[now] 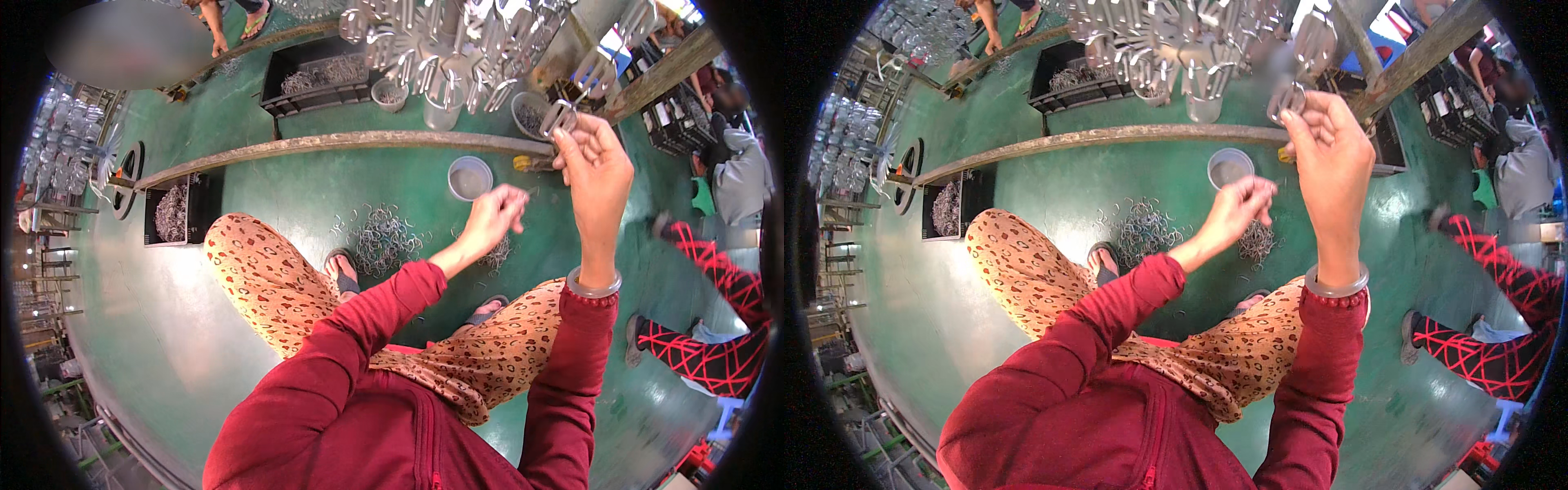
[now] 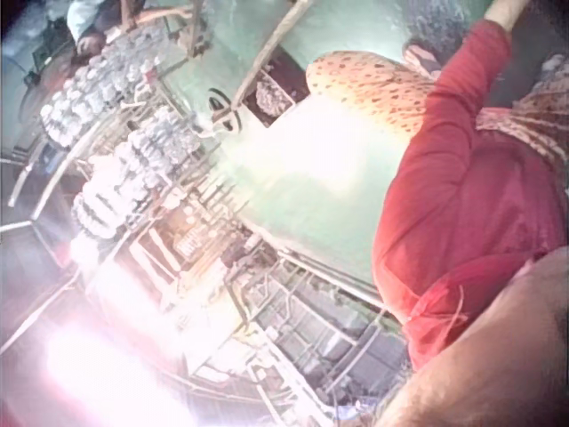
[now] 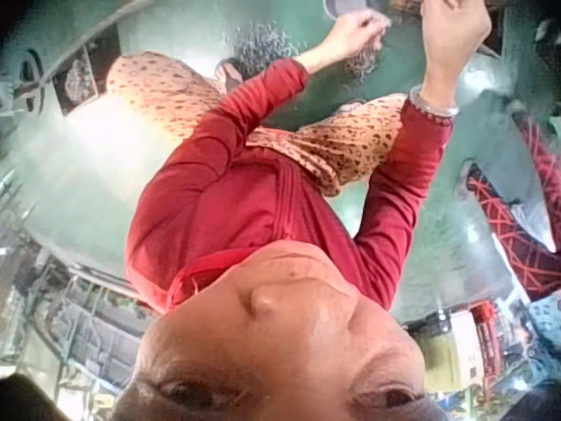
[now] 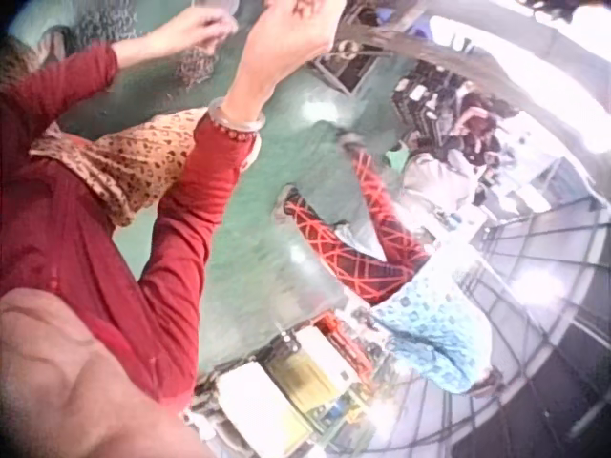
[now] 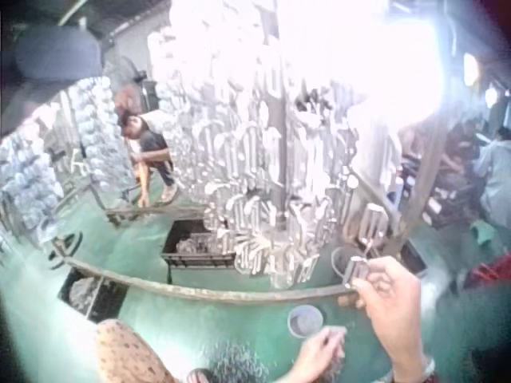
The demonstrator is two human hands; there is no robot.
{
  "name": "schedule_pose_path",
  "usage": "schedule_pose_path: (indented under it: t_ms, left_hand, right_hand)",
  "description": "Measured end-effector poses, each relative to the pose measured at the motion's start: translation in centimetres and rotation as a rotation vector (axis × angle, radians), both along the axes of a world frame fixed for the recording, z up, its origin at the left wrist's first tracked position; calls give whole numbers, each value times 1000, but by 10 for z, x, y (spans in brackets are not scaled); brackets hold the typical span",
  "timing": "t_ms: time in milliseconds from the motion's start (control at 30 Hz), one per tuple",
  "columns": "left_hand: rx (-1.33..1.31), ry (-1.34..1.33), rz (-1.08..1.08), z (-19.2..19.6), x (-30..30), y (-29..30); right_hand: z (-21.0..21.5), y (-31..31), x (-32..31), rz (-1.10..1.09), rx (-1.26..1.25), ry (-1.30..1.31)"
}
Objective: The person sits on the floor and repeatedly picks up small metal hooks from a container, then attaches each hook to a metal peeler hanging on a rack. The person continues this repetitive assembly process for the duration of the clip.
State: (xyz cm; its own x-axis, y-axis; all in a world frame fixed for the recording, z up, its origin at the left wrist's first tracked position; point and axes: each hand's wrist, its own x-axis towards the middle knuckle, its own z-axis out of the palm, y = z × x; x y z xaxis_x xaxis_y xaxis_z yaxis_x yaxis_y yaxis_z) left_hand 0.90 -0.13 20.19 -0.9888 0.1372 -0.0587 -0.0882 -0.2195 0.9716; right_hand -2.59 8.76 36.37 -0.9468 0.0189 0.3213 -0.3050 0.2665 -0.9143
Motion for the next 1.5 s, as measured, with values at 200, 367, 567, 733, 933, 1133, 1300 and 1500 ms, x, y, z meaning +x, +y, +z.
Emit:
schedule_pose_path:
  t_ms: [200, 367, 567, 733, 933, 1133, 1300, 1500]
  left_hand:
    - [389, 51, 10, 95, -19, -36]
    - [461, 60, -49, 110, -10, -40]
    - [338, 113, -45, 111, -7, -39]
    - [-45, 290, 103, 125, 6, -42]
    - [-133, 383, 73, 117, 10, -46]
    - [-114, 429, 29, 114, 1, -49]
    - [-135, 425, 1, 112, -9, -57]
    - [429, 29, -182, 69, -37, -77]
  right_hand:
    - [10, 6, 18, 52, -50, -108]
    - [24, 7, 27, 66, -36, -143]
    - [30, 16, 28, 104, -22, -206]
    - [33, 19, 25, 116, 17, -208]
    - [42, 17, 28, 162, 5, -237]
    - [56, 2, 24, 139, 321, -248]
    - [70, -11, 8, 193, 605, -267]
    - [52, -18, -34, 212, 518, -303]
